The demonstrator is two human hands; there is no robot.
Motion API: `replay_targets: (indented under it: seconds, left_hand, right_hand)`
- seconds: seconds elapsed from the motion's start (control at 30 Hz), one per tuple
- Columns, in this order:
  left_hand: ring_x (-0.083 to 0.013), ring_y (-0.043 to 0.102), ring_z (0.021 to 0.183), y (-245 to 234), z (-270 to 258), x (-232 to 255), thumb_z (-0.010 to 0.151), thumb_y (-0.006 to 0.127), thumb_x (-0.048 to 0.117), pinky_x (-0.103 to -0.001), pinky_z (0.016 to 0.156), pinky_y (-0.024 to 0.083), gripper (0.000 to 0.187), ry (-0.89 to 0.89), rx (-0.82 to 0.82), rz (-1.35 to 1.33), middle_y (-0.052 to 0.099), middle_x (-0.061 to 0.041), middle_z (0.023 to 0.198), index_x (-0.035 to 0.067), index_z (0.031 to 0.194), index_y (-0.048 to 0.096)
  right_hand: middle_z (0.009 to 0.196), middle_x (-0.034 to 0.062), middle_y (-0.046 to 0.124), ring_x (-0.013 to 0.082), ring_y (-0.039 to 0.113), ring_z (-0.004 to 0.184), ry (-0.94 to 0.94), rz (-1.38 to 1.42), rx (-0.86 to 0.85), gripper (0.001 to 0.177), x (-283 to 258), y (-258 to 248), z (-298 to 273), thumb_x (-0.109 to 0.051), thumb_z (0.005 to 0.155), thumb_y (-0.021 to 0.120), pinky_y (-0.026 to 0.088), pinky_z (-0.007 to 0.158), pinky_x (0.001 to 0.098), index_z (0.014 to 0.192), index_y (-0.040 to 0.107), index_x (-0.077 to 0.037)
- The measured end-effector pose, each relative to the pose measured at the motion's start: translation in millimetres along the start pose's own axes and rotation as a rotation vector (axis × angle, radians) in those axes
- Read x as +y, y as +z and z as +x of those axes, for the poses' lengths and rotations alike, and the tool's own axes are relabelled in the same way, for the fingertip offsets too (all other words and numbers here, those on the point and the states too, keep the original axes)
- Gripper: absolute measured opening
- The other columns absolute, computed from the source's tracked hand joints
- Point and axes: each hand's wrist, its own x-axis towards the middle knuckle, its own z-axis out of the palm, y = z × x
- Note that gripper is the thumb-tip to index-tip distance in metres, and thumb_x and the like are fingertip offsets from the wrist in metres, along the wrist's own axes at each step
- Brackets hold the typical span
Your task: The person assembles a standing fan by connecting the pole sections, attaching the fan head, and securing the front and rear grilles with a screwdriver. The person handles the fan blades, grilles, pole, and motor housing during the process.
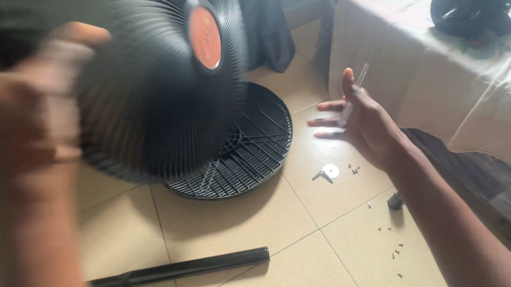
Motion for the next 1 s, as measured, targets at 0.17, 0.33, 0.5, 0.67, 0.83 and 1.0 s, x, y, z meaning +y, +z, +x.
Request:
replay_targets:
  seconds: [0.17, 0.33, 0.5, 0.67, 0.83, 1.0]
  left_hand:
    - [-0.0164, 0.066, 0.07, 79.9, -73.7, -9.4, 0.084, 0.069, 0.008, -0.034, 0.068, 0.057, 0.003, 0.736, -0.147, 0.184, 0.07, -0.006, 0.081, 0.01, 0.087, 0.07]
    - [-0.0186, 0.05, 0.056, 93.9, -167.8, -46.3, 0.089, 0.064, 0.014, -0.035, 0.049, 0.038, 0.018, 0.891, -0.364, 0.481, 0.048, -0.004, 0.061, 0.012, 0.072, 0.057]
    - [-0.0155, 0.054, 0.065, 83.8, -253.7, -89.7, 0.084, 0.067, 0.011, -0.033, 0.053, 0.039, 0.01, 0.844, -0.54, 0.371, 0.054, 0.0, 0.07, 0.013, 0.078, 0.059]
    - [-0.0173, 0.056, 0.066, 73.8, -294.5, -126.2, 0.078, 0.068, 0.012, -0.033, 0.055, 0.041, 0.008, 0.778, -0.696, 0.391, 0.057, 0.0, 0.072, 0.012, 0.078, 0.06]
    - [-0.0234, 0.058, 0.073, 67.8, -302.2, -129.3, 0.073, 0.074, 0.025, -0.041, 0.068, 0.045, 0.02, 0.514, -0.912, 0.348, 0.06, -0.005, 0.072, 0.009, 0.075, 0.063]
    - [-0.0252, 0.061, 0.085, 79.2, -287.5, -135.0, 0.078, 0.074, 0.067, -0.045, 0.085, 0.046, 0.066, 0.135, -1.067, 0.389, 0.067, -0.013, 0.091, 0.003, 0.092, 0.07]
  right_hand:
    - [0.151, 0.0367, 0.036, 0.0558, 0.042, 0.141, 0.033, 0.486, -0.368, 0.073, 2.9, -3.1, -10.3, -0.071, 0.095, 0.052, 0.049, 0.104, 0.0693, 0.113, 0.046, -0.001]
    - [0.142, 0.0339, 0.042, 0.049, 0.055, 0.129, 0.132, 0.176, 0.03, 0.092, 43.9, -23.0, -16.8, -0.059, 0.092, 0.051, 0.052, 0.101, 0.0597, 0.153, 0.018, 0.001]
    - [0.112, 0.0314, 0.057, 0.0394, 0.069, 0.104, 0.245, 0.073, 0.109, 0.034, 133.5, -38.6, -30.9, -0.004, 0.09, 0.057, 0.062, 0.094, 0.0521, 0.114, 0.039, 0.01]
    - [0.107, 0.0187, 0.058, 0.0278, 0.064, 0.094, 0.298, 0.186, 0.176, 0.028, 208.8, -45.2, -48.2, 0.013, 0.083, 0.051, 0.06, 0.088, 0.0483, 0.109, 0.046, 0.006]
    - [0.109, 0.0156, 0.057, 0.0255, 0.064, 0.091, 0.368, 0.301, 0.24, 0.037, 233.8, -42.5, -64.1, 0.016, 0.079, 0.046, 0.061, 0.089, 0.0493, 0.111, 0.046, 0.0]
    - [0.116, 0.0159, 0.059, 0.0248, 0.064, 0.096, 0.398, 0.268, 0.3, 0.041, 243.0, -41.5, -65.4, 0.018, 0.08, 0.046, 0.056, 0.089, 0.0435, 0.117, 0.046, 0.0]
